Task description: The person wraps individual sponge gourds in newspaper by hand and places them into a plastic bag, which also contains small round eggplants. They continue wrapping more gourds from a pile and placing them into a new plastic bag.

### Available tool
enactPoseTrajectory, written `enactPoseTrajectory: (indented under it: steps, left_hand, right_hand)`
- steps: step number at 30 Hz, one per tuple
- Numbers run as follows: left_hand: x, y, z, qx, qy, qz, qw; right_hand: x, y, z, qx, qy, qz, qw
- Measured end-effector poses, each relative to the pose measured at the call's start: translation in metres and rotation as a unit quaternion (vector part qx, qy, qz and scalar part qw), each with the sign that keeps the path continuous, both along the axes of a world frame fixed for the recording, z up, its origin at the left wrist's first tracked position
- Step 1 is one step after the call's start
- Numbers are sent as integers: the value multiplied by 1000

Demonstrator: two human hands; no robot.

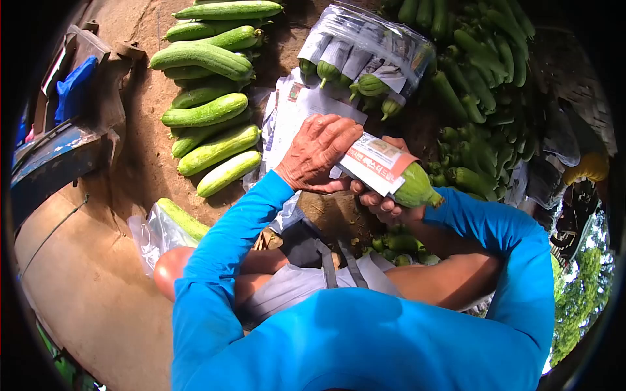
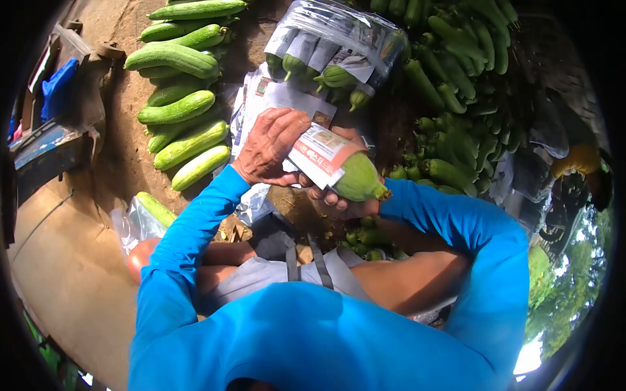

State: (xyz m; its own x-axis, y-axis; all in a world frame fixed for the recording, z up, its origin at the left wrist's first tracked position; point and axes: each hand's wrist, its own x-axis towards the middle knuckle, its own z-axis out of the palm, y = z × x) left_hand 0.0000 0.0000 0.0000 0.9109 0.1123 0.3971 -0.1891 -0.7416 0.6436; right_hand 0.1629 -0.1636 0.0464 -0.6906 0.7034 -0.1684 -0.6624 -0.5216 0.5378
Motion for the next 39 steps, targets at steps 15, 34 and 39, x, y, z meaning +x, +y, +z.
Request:
enactPoseTrajectory:
  steps: [15, 34, 39]
  left_hand:
    - [61, 75, -55, -320, 298, 92, 895]
    - [221, 105, -142, -292, 232, 46, 927]
    - [233, 106, -113, -440, 320, 60, 837]
  right_hand:
    - [172, 121, -145, 184, -947, 210, -160]
    - [196, 130, -119, 115, -988, 21, 100]
    - [196, 124, -122, 114, -986, -16, 122]
